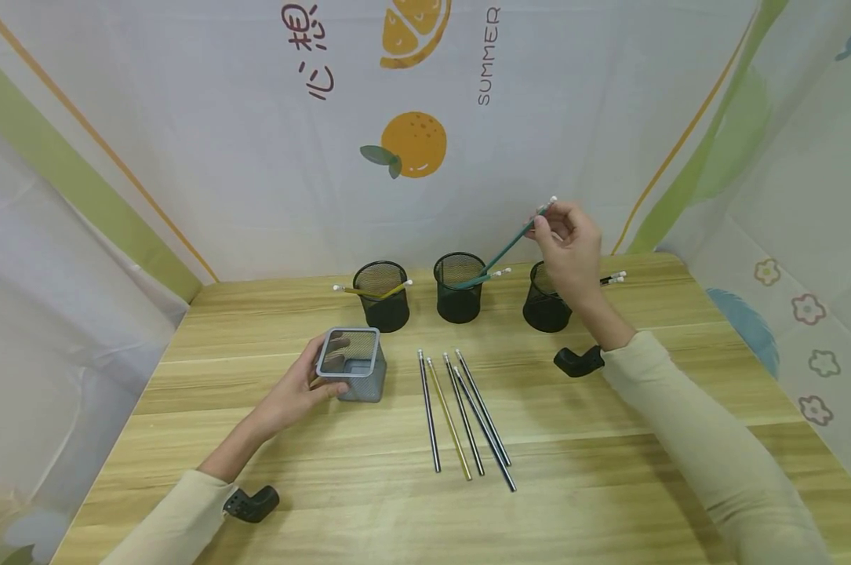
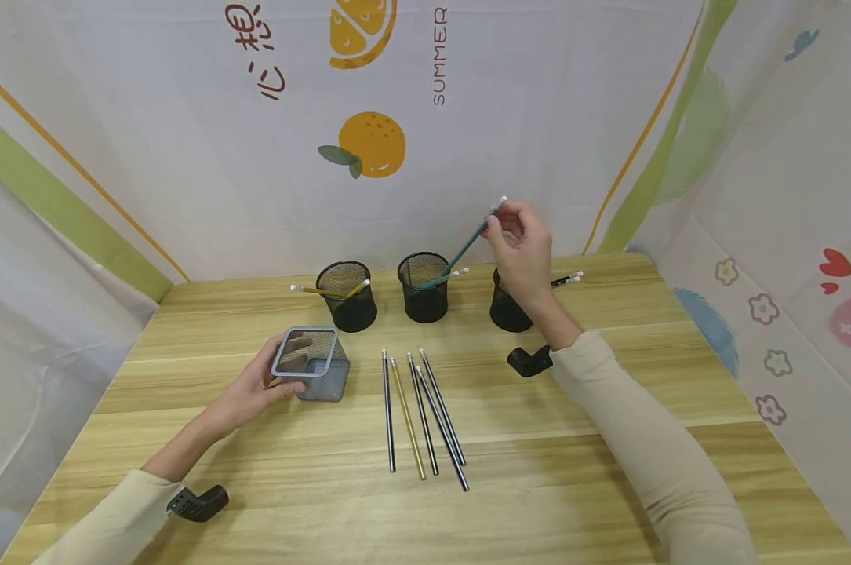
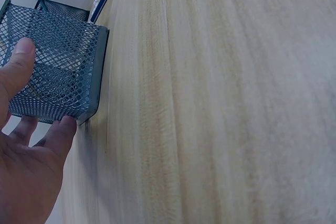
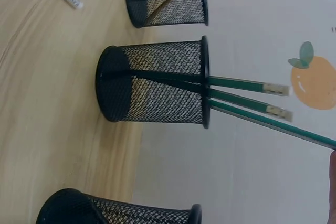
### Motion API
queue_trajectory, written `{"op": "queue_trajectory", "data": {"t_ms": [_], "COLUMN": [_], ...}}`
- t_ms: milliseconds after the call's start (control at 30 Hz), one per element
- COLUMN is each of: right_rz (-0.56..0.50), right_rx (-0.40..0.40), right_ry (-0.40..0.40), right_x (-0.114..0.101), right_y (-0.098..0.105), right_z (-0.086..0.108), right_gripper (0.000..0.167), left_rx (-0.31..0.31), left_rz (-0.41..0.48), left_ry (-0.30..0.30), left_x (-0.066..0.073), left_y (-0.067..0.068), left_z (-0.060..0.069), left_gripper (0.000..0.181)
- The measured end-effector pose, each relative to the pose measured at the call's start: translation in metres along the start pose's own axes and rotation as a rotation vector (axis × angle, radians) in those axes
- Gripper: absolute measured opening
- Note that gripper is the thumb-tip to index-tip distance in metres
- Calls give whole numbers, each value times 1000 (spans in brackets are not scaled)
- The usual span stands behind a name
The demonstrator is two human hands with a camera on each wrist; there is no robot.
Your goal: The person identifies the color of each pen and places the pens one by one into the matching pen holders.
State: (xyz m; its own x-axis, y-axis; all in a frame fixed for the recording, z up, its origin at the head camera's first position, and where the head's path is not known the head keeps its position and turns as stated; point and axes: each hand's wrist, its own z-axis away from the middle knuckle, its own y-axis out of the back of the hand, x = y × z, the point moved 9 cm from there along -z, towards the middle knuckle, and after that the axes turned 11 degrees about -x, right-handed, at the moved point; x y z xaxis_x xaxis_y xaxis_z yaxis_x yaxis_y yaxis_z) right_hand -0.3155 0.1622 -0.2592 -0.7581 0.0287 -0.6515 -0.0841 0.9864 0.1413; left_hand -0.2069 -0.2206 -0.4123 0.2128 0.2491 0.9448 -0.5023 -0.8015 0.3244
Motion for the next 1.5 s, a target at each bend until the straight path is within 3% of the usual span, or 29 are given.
{"op": "queue_trajectory", "data": {"t_ms": [533, 1133, 1500], "right_rz": [93, 46, 51], "right_rx": [-74, -113, -164], "right_ry": [-93, -110, -152], "right_x": [11, 1, -32], "right_y": [-7, -6, -18], "right_z": [9, 13, 24], "right_gripper": [19, 20, 16], "left_rx": [-1, 2, -1], "left_rz": [4, 0, -8], "left_ry": [-12, -12, -19], "left_x": [0, -2, 1], "left_y": [-1, 0, -1], "left_z": [0, 1, 1], "left_gripper": [80, 79, 79]}}
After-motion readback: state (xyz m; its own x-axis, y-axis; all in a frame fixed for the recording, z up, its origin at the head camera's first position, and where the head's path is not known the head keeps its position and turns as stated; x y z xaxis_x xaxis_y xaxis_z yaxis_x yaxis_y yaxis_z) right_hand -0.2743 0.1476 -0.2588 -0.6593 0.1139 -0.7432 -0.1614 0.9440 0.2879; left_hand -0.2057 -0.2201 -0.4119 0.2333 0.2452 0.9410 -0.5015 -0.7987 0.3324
